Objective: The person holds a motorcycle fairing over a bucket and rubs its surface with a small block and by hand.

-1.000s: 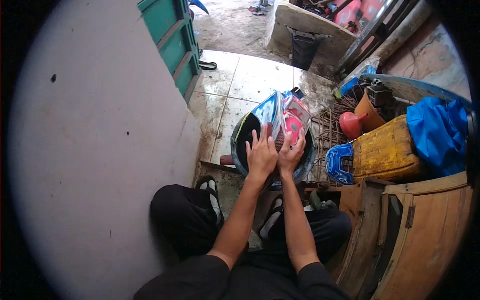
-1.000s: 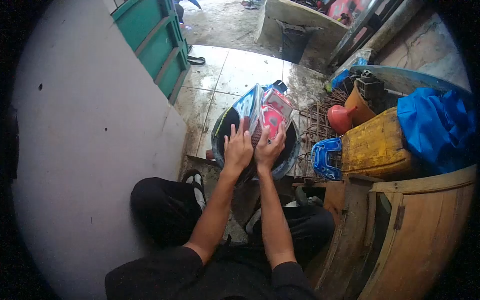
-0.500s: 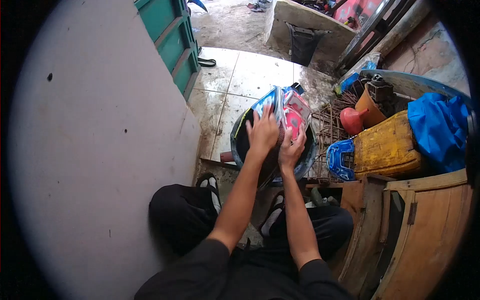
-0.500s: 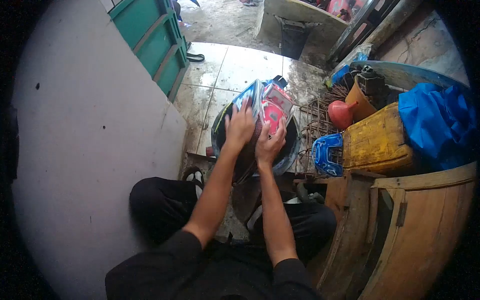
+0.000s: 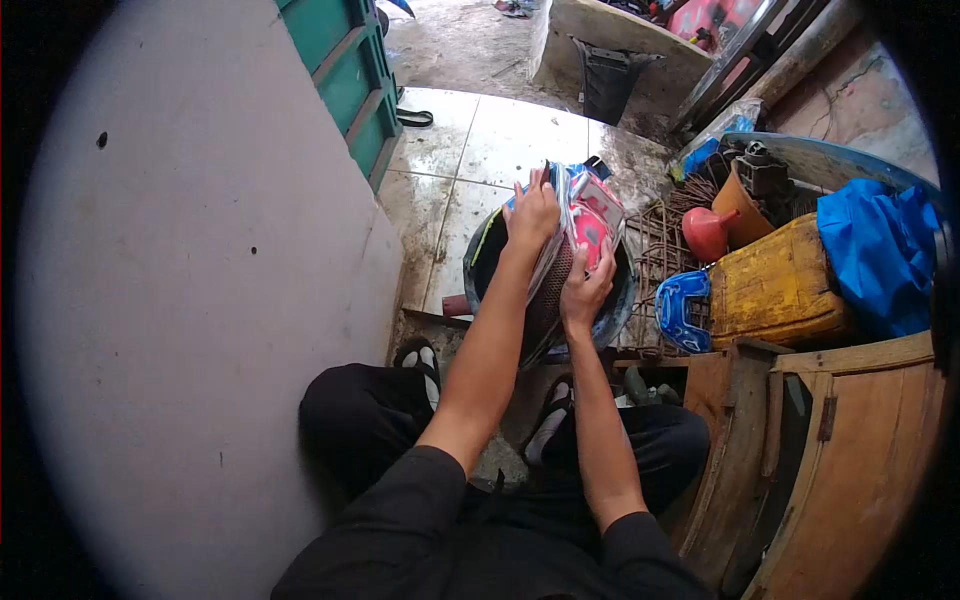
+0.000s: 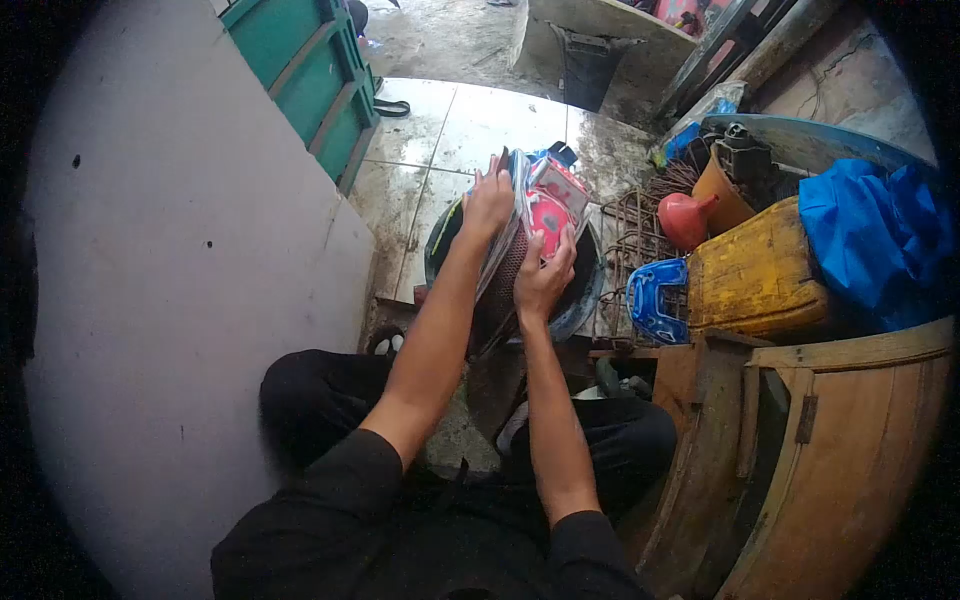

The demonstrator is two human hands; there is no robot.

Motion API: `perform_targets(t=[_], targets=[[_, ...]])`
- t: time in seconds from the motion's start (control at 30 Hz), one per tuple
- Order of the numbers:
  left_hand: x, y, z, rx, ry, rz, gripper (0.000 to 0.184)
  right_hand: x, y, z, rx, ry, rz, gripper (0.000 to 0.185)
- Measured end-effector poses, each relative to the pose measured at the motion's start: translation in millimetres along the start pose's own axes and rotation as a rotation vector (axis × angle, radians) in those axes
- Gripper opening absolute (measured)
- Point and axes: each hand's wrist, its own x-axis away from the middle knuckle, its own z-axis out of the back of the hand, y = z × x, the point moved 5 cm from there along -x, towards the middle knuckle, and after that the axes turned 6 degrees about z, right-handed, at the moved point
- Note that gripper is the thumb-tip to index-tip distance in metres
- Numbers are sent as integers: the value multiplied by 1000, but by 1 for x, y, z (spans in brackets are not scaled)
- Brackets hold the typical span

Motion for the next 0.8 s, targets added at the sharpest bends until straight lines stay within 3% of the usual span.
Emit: perform_targets(t=[0.07,0.17,0.23,0.33,0.43,0.53,0.63,0.73,0.8], targets=[[3,-6,-5,-26,-4,24,54,0,-3,0,-15,6,14,55],[104,8,28,89,-6,71,55,-3,0,-2,-39,40,61,54],[122,-2,25,164,4,98,55,-2,0,2,-42,56,75,54],[53,-8,4,-43,63,-32,56,-1,0,0,-3,52,79,54],[-2,-5,-2,8,-86,100,58,-2,-7,3,-22,13,9,55],[58,-10,2,14,36,27,58,0,0,-1,-9,31,69,55],[116,-13,17,180,10,124,57,-1,2,0,-42,74,99,53],[55,-8,6,-17,44,32,57,0,0,0,14,58,80,53],[-2,-15,-17,38,57,-22,56,-1,-3,2,11,62,64,53]])
